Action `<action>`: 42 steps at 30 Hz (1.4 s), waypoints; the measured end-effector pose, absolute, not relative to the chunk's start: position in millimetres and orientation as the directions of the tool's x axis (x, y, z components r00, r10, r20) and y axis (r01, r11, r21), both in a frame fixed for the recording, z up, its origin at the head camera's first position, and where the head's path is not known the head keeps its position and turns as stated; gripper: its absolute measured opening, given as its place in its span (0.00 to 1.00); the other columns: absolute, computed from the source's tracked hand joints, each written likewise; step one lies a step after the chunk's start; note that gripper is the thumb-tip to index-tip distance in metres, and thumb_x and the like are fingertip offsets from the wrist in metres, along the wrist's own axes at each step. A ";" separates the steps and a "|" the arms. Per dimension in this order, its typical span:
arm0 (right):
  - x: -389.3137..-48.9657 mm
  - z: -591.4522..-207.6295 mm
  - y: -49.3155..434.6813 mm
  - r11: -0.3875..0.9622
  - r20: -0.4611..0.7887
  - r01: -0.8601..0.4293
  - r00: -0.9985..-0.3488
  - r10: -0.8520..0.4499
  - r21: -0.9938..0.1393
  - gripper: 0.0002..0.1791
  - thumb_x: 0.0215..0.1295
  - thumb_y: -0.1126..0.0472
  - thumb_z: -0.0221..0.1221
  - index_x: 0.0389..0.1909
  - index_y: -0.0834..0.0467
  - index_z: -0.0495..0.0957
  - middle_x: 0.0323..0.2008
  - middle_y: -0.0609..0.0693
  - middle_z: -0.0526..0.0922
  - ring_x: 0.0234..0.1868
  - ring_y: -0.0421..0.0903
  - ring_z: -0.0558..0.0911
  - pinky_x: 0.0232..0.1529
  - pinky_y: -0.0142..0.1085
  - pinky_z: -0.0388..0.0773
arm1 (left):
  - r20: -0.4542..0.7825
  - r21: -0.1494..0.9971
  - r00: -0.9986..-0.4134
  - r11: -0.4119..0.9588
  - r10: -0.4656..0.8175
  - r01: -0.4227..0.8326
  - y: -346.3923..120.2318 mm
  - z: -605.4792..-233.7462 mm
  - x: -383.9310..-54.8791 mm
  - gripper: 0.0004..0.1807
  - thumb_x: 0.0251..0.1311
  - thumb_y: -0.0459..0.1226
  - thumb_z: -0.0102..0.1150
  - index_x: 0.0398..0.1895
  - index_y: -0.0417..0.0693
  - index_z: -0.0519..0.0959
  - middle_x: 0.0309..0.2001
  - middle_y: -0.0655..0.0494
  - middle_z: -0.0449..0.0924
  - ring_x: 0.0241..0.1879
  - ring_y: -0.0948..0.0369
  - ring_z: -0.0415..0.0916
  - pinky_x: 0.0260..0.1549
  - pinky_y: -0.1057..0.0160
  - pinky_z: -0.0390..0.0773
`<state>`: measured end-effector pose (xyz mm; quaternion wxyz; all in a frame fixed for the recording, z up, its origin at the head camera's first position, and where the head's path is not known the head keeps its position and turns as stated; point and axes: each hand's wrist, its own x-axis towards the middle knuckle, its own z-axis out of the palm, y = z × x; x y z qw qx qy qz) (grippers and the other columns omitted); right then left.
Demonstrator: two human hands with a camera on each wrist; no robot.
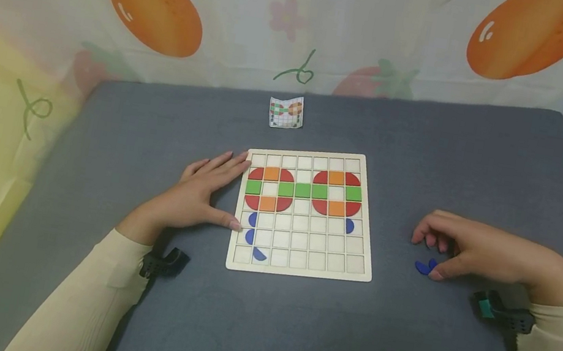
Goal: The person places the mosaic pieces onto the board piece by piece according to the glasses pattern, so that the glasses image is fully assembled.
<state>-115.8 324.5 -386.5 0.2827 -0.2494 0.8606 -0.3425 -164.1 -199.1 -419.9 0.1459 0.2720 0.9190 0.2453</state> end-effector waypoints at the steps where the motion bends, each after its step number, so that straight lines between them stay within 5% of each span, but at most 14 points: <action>1: -116.1 -387.3 323.1 0.634 -0.298 -0.252 -0.719 -0.628 -0.731 0.24 0.60 0.60 0.81 0.53 0.47 0.81 0.40 0.47 0.73 0.43 0.46 0.74 0.41 0.37 0.74 | -0.135 0.531 -0.809 0.731 0.572 0.428 -199.2 -420.0 -164.1 0.69 0.53 0.61 0.84 0.91 0.56 0.50 0.89 0.63 0.41 0.87 0.53 0.30 0.76 0.36 0.34; 16: -114.8 -393.2 306.2 0.594 -0.112 -0.425 -0.742 -0.661 -0.683 0.13 0.68 0.63 0.76 0.38 0.40 0.85 0.35 0.36 0.75 0.34 0.36 0.75 0.35 0.35 0.75 | -0.128 0.533 -0.806 0.726 0.577 0.435 -201.2 -420.5 -163.7 0.69 0.53 0.61 0.84 0.91 0.55 0.50 0.89 0.63 0.41 0.87 0.53 0.30 0.76 0.35 0.34; 28: -116.1 -395.1 289.6 0.704 -0.020 -0.475 -0.822 -0.569 -0.527 0.07 0.71 0.64 0.73 0.40 0.49 0.86 0.40 0.37 0.78 0.38 0.38 0.75 0.42 0.41 0.77 | -0.128 0.527 -0.807 0.729 0.576 0.437 -200.0 -420.3 -164.5 0.69 0.53 0.62 0.83 0.91 0.56 0.50 0.89 0.63 0.40 0.87 0.53 0.31 0.76 0.35 0.35; 42: -111.9 -394.1 279.1 0.629 0.047 -0.413 -0.857 -0.513 -0.659 0.09 0.70 0.66 0.74 0.41 0.48 0.88 0.38 0.34 0.85 0.37 0.37 0.82 0.40 0.31 0.77 | -0.135 0.525 -0.812 0.736 0.567 0.427 -198.9 -420.2 -164.3 0.69 0.53 0.62 0.83 0.91 0.57 0.50 0.89 0.64 0.40 0.87 0.53 0.30 0.76 0.35 0.34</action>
